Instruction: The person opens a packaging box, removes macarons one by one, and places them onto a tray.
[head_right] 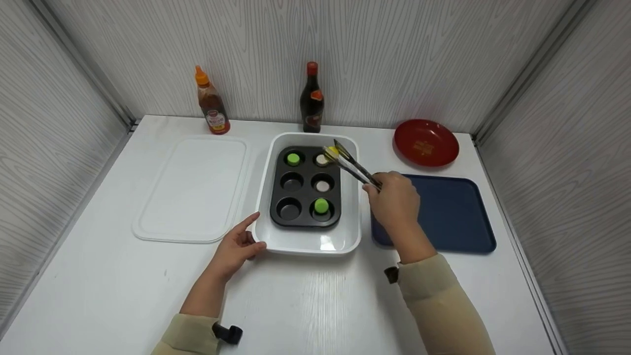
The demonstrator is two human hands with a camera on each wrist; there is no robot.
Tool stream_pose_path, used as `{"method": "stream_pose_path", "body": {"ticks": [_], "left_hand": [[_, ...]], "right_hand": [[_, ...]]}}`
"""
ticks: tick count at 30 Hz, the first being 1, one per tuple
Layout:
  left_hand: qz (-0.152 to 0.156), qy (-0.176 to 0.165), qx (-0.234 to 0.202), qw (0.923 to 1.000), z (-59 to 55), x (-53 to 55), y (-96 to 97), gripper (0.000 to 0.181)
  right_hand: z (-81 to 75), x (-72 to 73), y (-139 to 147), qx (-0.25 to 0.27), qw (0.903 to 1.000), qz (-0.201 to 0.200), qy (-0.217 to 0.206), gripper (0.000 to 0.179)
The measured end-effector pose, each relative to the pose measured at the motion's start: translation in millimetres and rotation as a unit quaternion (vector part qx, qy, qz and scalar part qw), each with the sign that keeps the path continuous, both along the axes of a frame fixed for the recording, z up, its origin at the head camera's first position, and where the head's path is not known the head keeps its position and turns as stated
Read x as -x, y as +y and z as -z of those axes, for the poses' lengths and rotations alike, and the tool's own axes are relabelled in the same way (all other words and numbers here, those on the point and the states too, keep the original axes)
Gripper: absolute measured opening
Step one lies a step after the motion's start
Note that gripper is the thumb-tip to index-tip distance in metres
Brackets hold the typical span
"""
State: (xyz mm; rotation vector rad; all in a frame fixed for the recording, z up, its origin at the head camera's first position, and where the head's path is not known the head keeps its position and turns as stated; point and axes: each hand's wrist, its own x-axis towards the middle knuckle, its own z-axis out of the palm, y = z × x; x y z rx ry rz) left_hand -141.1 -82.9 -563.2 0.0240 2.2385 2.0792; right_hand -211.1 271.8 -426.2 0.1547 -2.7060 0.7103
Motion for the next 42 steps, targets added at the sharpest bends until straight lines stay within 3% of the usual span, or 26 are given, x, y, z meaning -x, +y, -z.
{"method": "stream_pose_path", "body": {"ticks": [12,27,42], "left_hand": [[0.0,0.001,-0.005,1.0,-1.7,-1.5,-0.5,0.081],[-0.001,0.012,-0.008,0.9999,-1.4,-0.4,-0.6,0.081],[0.001,0.014,0.006,0.9999,-0.1,-1.0,-0.3,0.08]], "right_hand": [[-8.5,-4.1,44.3,-0.004,0.999,0.039,0.019,0.026],[-20.3,-14.6,111.9,-0.023,0.9929,0.114,-0.024,0.041],[-5.7,-16.3,154.9,-0.043,0.9878,0.139,-0.056,0.043]]}}
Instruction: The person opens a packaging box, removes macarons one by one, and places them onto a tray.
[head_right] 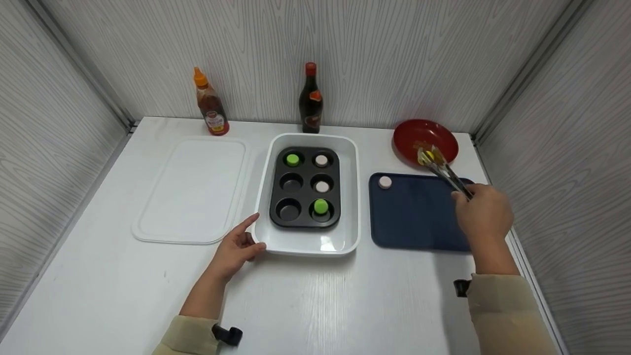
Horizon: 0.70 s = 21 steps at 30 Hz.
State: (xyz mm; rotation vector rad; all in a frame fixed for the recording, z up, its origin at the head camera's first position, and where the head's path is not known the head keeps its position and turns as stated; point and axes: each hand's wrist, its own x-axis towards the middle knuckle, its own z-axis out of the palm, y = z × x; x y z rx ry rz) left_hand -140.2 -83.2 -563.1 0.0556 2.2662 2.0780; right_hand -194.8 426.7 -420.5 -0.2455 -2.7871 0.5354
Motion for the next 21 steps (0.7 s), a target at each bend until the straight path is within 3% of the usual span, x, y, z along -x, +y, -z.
{"method": "stream_pose_path", "body": {"ticks": [9,21], "left_hand": [[0.0,-0.006,-0.012,0.9999,0.5,0.1,-0.3,0.08],[0.005,0.004,-0.024,0.9997,1.6,0.0,-1.2,0.08]], "right_hand": [[17.0,3.8,9.9,0.015,0.998,0.002,-0.062,0.048],[32.1,5.7,15.4,0.026,0.9941,0.004,-0.105,0.052]]}}
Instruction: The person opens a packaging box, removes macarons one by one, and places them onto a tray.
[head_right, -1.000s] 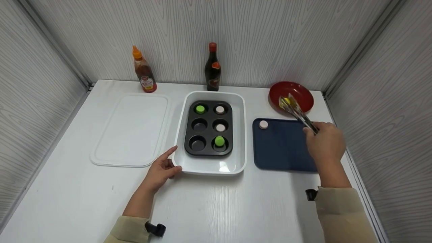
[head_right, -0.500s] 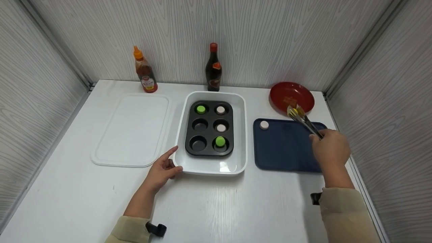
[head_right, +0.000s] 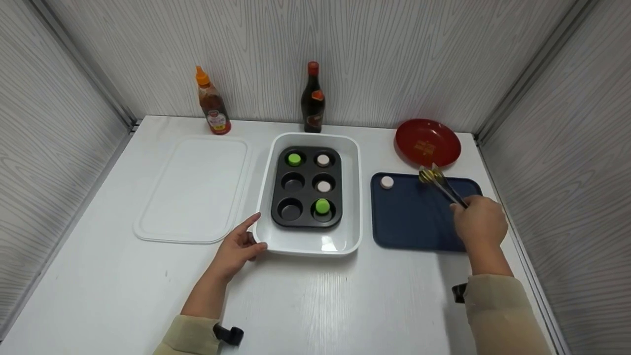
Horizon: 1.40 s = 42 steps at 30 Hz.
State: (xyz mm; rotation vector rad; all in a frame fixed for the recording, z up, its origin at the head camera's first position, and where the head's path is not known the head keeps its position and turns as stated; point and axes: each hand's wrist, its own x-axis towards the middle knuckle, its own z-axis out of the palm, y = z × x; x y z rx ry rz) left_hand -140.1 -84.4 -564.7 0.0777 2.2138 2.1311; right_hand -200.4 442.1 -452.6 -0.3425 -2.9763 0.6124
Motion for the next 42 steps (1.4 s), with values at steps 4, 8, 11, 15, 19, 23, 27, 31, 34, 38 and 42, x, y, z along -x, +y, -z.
{"method": "stream_pose_path", "body": {"ticks": [4,8,11,15,19,23,27,31,34,38,42], "left_hand": [[0.001,0.003,0.002,1.0,0.5,-0.2,-0.2,0.079],[-0.001,-0.004,0.008,1.0,0.2,-0.1,0.2,0.08],[-0.003,-0.008,0.011,0.9999,-1.2,-0.2,0.6,0.081],[-0.004,-0.012,0.014,0.9998,-3.2,-0.4,0.8,0.08],[-0.003,-0.018,0.014,0.9997,-3.9,-0.7,0.8,0.08],[-0.003,-0.023,0.017,0.9996,-4.1,-1.1,0.9,0.082],[-0.003,-0.02,0.023,0.9995,-3.3,-0.3,0.9,0.082],[-0.005,-0.015,0.017,0.9997,-3.3,0.4,0.6,0.081],[-0.007,-0.016,0.01,0.9998,-3.6,0.3,0.5,0.08],[-0.007,-0.016,0.01,0.9998,-3.9,-0.2,0.8,0.082],[-0.005,-0.016,0.016,0.9997,-3.8,-0.6,0.8,0.082]], "right_hand": [[4.2,1.2,1.8,-0.002,0.9998,0.0,-0.021,0.052],[8.3,2.1,2.1,-0.007,0.9995,-0.002,-0.031,0.051],[10.1,1.6,2.1,-0.007,0.9993,-0.006,-0.037,0.051],[11.7,1.4,3.1,-0.01,0.9991,-0.01,-0.039,0.051],[13.4,1.7,3.7,-0.012,0.9994,-0.01,-0.032,0.049],[14.6,1.7,3.8,-0.012,0.9994,-0.008,-0.033,0.049],[14.1,1.9,4.6,-0.007,0.999,-0.002,-0.043,0.052],[9.2,1.2,4.2,0.006,0.9993,0.009,-0.036,0.056],[4.4,1.0,2.6,0.014,0.9995,0.015,-0.024,0.059],[-0.2,1.2,-0.6,0.015,0.9996,0.016,-0.016,0.06],[-0.9,2.0,-5.0,0.015,0.9997,0.014,-0.01,0.059]]}}
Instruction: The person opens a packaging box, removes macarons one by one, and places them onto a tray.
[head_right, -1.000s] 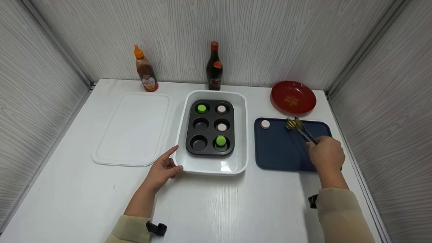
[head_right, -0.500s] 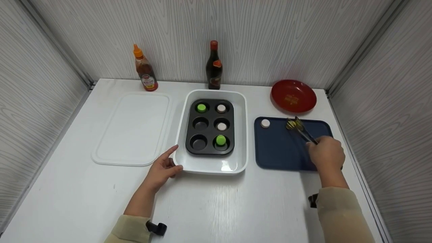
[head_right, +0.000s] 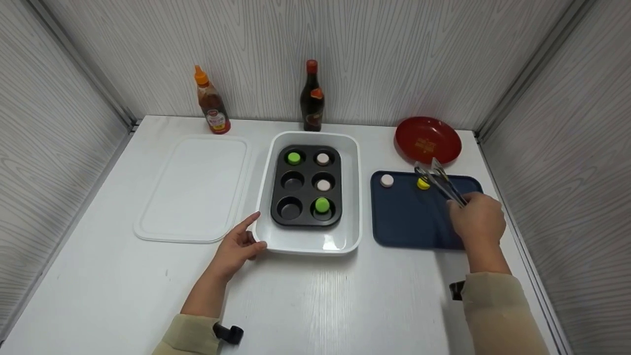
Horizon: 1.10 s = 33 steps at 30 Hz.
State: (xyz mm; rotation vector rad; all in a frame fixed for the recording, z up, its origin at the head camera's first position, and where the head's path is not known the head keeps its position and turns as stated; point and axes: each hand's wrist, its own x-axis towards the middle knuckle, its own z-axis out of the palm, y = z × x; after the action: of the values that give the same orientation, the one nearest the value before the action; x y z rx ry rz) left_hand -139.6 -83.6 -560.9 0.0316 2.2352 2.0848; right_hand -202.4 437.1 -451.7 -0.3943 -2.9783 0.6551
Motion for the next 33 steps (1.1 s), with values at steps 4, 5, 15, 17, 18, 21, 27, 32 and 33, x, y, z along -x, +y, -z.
{"method": "stream_pose_path", "body": {"ticks": [4,5,15,17,18,21,27,32,33], "left_hand": [[-0.001,-0.002,0.001,1.0,0.6,0.4,0.4,0.082],[-0.003,-0.004,0.0,1.0,0.7,0.5,0.5,0.082],[-0.005,0.0,0.004,1.0,3.2,1.3,1.5,0.08],[-0.005,0.004,0.001,1.0,3.3,1.2,1.3,0.08],[-0.004,0.005,0.0,1.0,3.2,1.2,1.3,0.08],[-0.002,0.005,-0.002,1.0,2.8,1.2,1.7,0.08],[-0.001,0.003,-0.005,1.0,2.4,0.3,1.3,0.081],[-0.003,0.004,-0.018,0.9998,1.4,0.1,0.3,0.08],[-0.002,0.004,-0.018,0.9998,0.9,0.2,0.3,0.08]], "right_hand": [[-0.1,3.5,-7.2,-0.001,0.9999,-0.005,0.015,0.058],[0.0,4.8,-9.7,-0.002,0.9997,-0.006,0.022,0.057],[-3.8,18.7,-43.5,0.02,0.9972,-0.015,0.071,0.047],[-5.8,22.4,-53.5,0.03,0.996,-0.019,0.082,0.045],[-6.3,24.4,-58.4,0.034,0.9952,-0.023,0.089,0.043],[-7.3,29.8,-73.4,0.038,0.9909,-0.042,0.122,0.037],[-10.1,37.9,-100.9,0.045,0.9828,-0.077,0.162,0.03],[-18.5,43.2,-123.7,0.058,0.9814,-0.09,0.159,0.031],[-19.0,44.8,-128.0,0.058,0.9808,-0.095,0.16,0.03]]}}
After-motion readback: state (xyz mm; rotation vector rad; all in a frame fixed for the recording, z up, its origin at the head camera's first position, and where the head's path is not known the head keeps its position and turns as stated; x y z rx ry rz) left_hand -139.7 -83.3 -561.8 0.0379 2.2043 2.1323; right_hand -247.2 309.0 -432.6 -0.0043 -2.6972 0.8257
